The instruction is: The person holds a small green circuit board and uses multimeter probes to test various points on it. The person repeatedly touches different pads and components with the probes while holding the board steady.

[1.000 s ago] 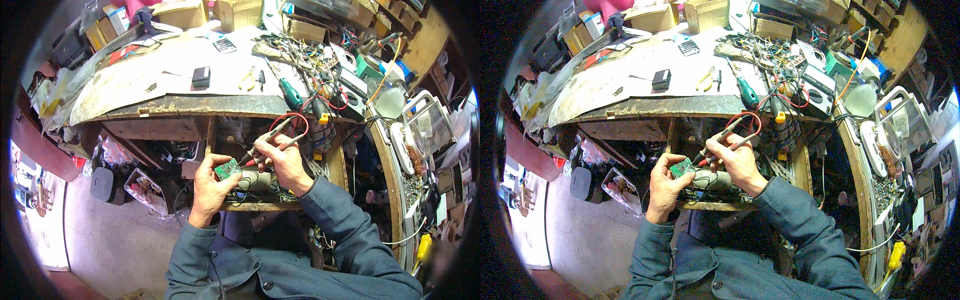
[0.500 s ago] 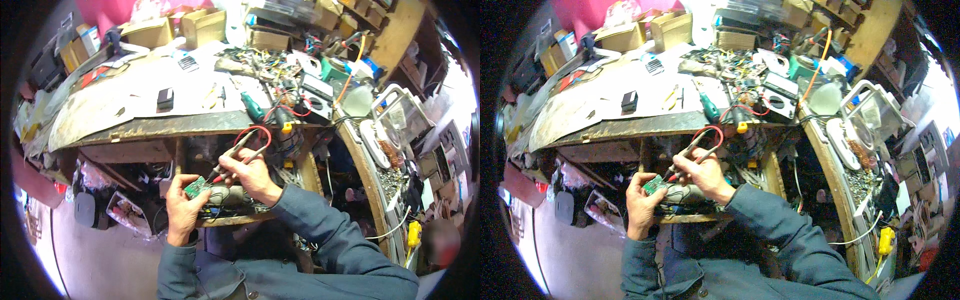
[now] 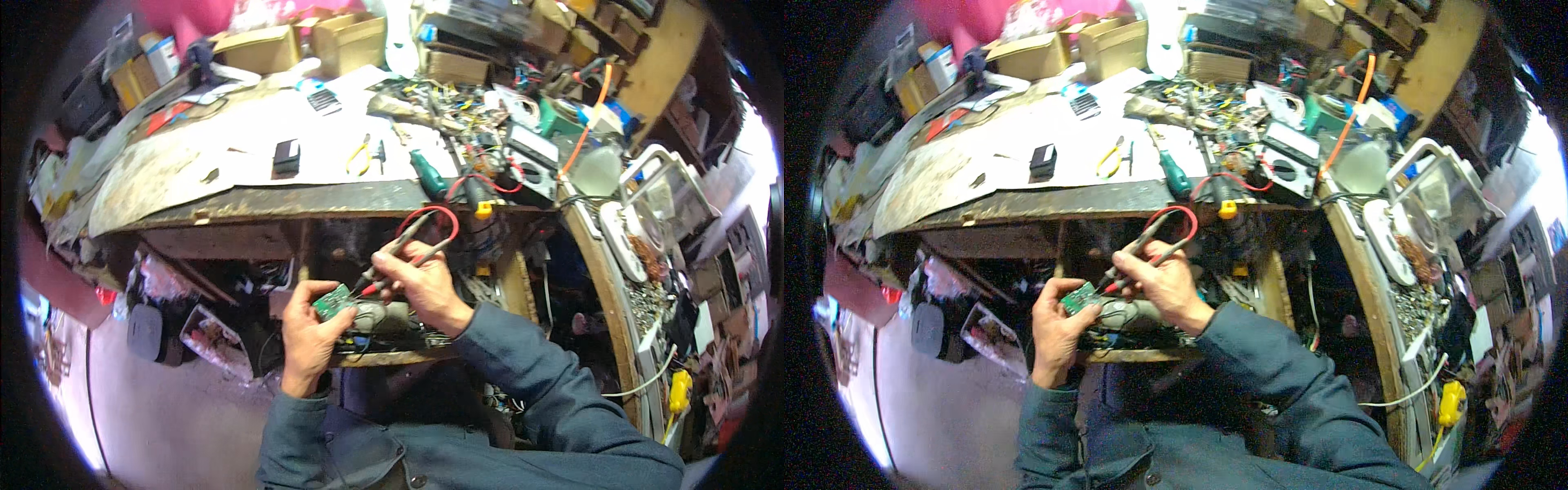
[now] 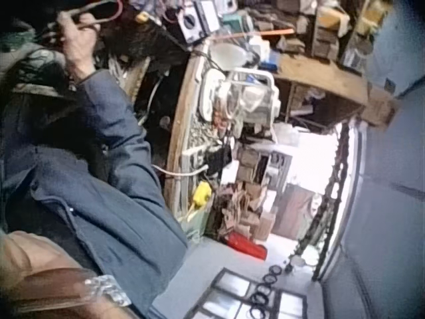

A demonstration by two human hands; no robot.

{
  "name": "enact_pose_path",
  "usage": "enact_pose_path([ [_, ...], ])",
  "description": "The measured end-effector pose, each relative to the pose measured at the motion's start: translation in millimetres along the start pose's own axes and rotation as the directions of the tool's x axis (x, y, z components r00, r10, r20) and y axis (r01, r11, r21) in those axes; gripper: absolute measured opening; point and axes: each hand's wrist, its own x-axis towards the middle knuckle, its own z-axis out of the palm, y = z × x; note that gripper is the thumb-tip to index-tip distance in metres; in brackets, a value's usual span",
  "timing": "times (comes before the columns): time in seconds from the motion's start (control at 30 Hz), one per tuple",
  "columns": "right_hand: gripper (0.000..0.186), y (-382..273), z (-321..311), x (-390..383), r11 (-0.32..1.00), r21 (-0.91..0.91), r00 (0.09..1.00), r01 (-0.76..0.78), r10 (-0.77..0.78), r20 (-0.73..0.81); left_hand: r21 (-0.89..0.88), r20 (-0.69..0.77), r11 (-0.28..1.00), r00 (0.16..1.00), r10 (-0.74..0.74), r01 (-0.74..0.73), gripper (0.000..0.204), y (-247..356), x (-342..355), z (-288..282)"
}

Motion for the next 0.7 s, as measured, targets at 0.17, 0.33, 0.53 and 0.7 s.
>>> enact_pose_path([
  [0.17, 0.016, 3, 2, 1, 0.996, 0.081, 0.999, 0.036, -0.036, 0.008, -0.024, 0.006, 0.999, 0.999, 0.041, -0.041, 0.041, -3, -1, -4],
  [0.33, 0.015, -2, -1, -1, 0.993, 0.044, 0.992, 0.11, -0.113, 0.052, -0.053, 0.034, 0.998, 0.999, 0.03, -0.028, 0.045, -3, 1, -5],
  [0.53, 0.014, -14, 1, -13, 0.838, -0.289, 0.884, 0.463, -0.413, 0.219, -0.183, 0.109, 0.98, 0.992, -0.062, 0.081, 0.043, 0, 4, -13],
  [0.7, 0.01, -16, 2, -17, 0.639, -0.402, 0.755, 0.656, -0.564, 0.335, -0.179, 0.156, 0.977, 0.984, -0.09, 0.118, 0.043, 6, 5, -15],
])
